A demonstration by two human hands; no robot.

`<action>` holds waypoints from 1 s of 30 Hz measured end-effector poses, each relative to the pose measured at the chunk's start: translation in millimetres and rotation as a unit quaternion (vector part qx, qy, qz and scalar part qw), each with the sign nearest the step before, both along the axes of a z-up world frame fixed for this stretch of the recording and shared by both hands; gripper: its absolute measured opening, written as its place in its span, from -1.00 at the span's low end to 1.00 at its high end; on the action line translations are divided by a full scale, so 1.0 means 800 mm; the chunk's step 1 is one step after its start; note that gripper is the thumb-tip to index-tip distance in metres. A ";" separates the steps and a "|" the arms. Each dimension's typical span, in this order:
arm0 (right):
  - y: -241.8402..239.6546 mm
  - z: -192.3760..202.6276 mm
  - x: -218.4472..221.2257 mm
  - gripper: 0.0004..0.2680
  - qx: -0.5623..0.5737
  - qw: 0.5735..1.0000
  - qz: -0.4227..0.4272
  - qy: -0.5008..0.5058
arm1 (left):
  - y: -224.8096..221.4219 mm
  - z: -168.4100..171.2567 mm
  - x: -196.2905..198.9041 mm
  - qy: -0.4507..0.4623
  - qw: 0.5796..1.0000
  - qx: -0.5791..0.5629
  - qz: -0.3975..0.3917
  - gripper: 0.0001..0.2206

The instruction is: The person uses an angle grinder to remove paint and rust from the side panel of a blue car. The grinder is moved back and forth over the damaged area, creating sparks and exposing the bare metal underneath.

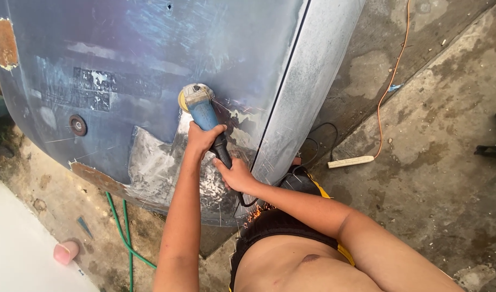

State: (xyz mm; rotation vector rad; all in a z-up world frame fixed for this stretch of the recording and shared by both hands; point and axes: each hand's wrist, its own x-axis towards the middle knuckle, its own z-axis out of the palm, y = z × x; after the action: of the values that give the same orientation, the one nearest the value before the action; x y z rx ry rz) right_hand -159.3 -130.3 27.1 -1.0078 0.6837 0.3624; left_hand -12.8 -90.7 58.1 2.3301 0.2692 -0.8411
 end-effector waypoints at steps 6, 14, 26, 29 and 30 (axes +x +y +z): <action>0.034 0.002 -0.013 -0.72 -0.013 1.000 0.022 0.015 | 0.044 -0.025 -0.017 0.014 0.999 -0.002 0.029 -0.17; 0.038 -0.005 -0.009 -0.72 -0.036 0.999 -0.015 0.029 | 0.046 -0.024 -0.008 0.017 0.999 -0.036 -0.002 -0.03; -0.014 0.054 -0.033 -0.73 -0.053 0.994 0.099 0.001 | 0.056 -0.036 -0.050 0.043 0.969 -0.167 0.175 -0.10; -0.024 0.072 -0.028 -0.72 -0.026 0.996 0.089 0.009 | 0.055 -0.022 -0.048 0.073 0.952 -0.221 0.200 -0.08; -0.025 0.077 -0.029 -0.72 0.001 0.998 0.064 0.011 | 0.055 -0.015 -0.047 0.094 0.947 -0.242 0.187 -0.03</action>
State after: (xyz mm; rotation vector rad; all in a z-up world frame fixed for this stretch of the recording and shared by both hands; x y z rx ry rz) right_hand -182.1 -150.3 88.7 -1.0502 0.6411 0.4858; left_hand -50.3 -46.4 46.1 1.6750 0.5064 -0.8252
